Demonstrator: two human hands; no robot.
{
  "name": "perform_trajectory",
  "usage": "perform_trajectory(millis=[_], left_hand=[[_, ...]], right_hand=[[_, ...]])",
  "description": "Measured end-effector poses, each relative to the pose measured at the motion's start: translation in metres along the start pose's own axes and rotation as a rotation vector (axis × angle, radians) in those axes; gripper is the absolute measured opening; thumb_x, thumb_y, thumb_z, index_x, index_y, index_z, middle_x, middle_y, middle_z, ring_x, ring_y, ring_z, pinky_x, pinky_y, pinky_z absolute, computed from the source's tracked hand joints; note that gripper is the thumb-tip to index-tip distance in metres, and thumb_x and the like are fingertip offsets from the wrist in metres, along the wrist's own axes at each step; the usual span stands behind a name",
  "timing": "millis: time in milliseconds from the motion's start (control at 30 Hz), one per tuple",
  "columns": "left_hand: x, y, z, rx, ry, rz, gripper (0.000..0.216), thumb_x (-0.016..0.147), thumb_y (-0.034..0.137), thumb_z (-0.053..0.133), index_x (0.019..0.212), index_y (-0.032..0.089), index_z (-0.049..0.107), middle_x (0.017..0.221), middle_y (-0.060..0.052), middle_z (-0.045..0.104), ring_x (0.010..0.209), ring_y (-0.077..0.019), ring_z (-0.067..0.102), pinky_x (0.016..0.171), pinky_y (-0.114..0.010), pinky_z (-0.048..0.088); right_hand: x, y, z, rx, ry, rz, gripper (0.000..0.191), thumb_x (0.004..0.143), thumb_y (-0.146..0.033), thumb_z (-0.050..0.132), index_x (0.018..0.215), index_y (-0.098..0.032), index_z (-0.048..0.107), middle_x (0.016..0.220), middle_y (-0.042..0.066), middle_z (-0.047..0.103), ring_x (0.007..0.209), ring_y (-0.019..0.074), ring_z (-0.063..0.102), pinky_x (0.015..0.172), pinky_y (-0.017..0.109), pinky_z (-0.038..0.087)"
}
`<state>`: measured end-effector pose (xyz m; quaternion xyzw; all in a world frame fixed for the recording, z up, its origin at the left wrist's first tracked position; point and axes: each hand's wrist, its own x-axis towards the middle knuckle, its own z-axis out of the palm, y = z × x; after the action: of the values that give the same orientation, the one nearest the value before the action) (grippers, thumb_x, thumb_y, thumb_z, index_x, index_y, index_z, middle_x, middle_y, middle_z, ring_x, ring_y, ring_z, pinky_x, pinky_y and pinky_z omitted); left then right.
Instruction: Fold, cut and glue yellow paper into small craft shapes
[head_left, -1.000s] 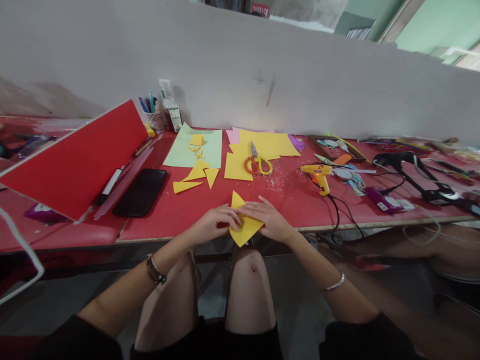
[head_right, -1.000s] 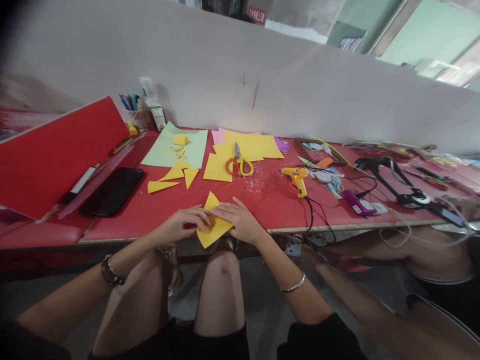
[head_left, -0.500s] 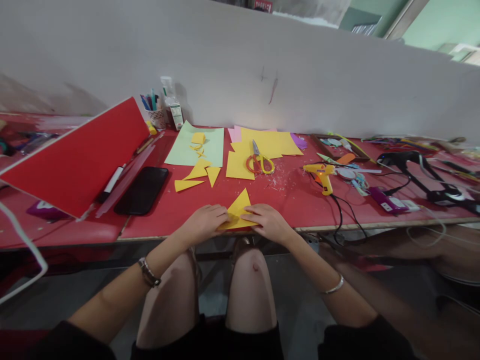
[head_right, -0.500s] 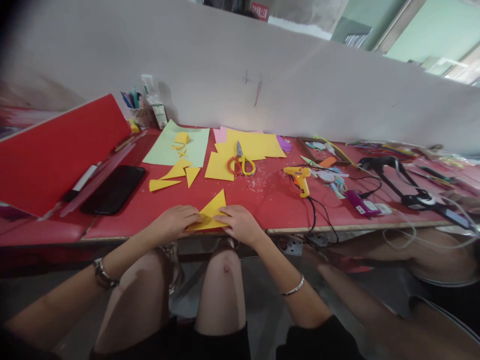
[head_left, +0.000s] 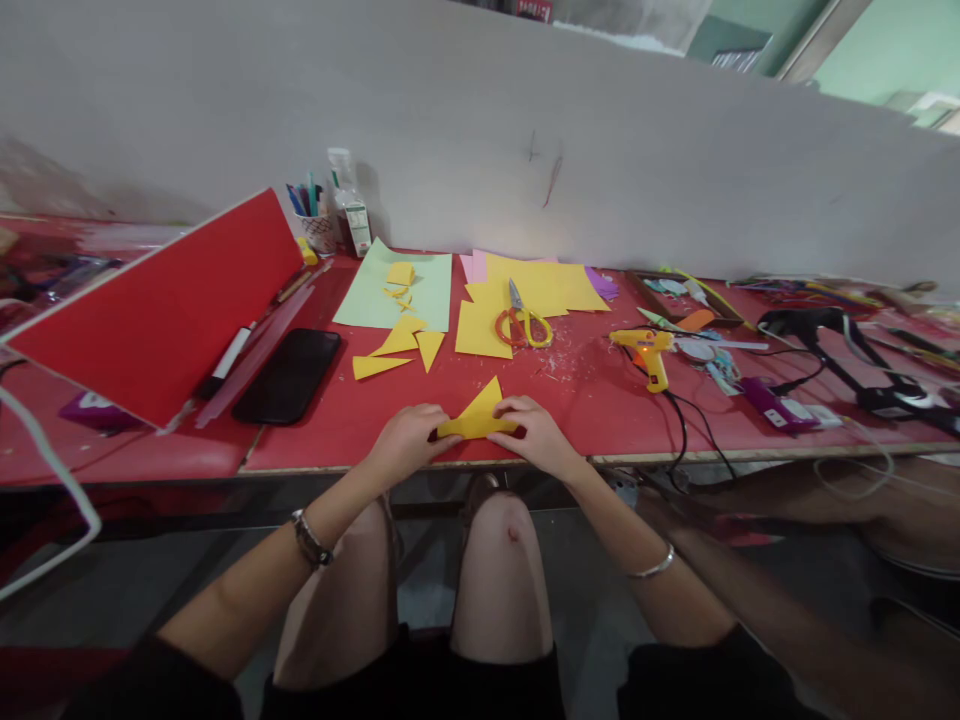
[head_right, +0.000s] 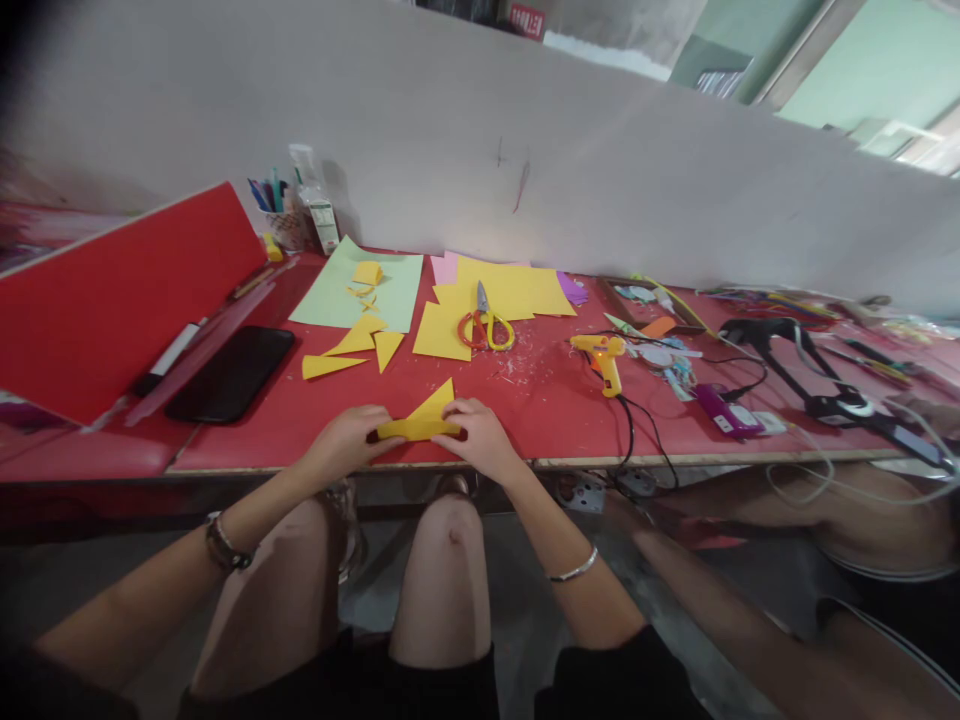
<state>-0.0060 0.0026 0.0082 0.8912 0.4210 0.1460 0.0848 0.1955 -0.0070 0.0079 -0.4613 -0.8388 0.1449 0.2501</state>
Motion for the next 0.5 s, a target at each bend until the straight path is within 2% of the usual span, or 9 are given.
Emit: perform_trajectory(millis=[233, 500], left_hand=[[0.0019, 0.0026, -0.0033, 0.041, -0.027, -0.144, 0.03, 0.079, 0.038, 0.043, 0.062, 0.015, 0.054, 0.059, -0.001, 0.054, 0.056, -0.0126, 0.05, 0.047, -0.021, 0.029], [0.0029, 0.0034, -0.0041, 0.058, -0.055, -0.145, 0.024, 0.079, 0.035, 0.046, 0.068, 0.015, 0.054, 0.065, -0.001, 0.055, 0.06, -0.0137, 0.052, 0.052, -0.022, 0.033]], right_hand=[[0.0049, 0.0024, 0.0057, -0.026, 0.053, 0.133, 0.017, 0.069, -0.032, 0.058, 0.061, -0.017, 0.058, 0.087, 0.005, 0.057, 0.084, 0.0179, 0.05, 0.077, 0.034, 0.04], [0.0055, -0.001, 0.0069, -0.079, 0.059, 0.127, 0.014, 0.07, -0.029, 0.056, 0.066, -0.016, 0.057, 0.091, 0.007, 0.054, 0.083, 0.0182, 0.048, 0.077, 0.034, 0.039]])
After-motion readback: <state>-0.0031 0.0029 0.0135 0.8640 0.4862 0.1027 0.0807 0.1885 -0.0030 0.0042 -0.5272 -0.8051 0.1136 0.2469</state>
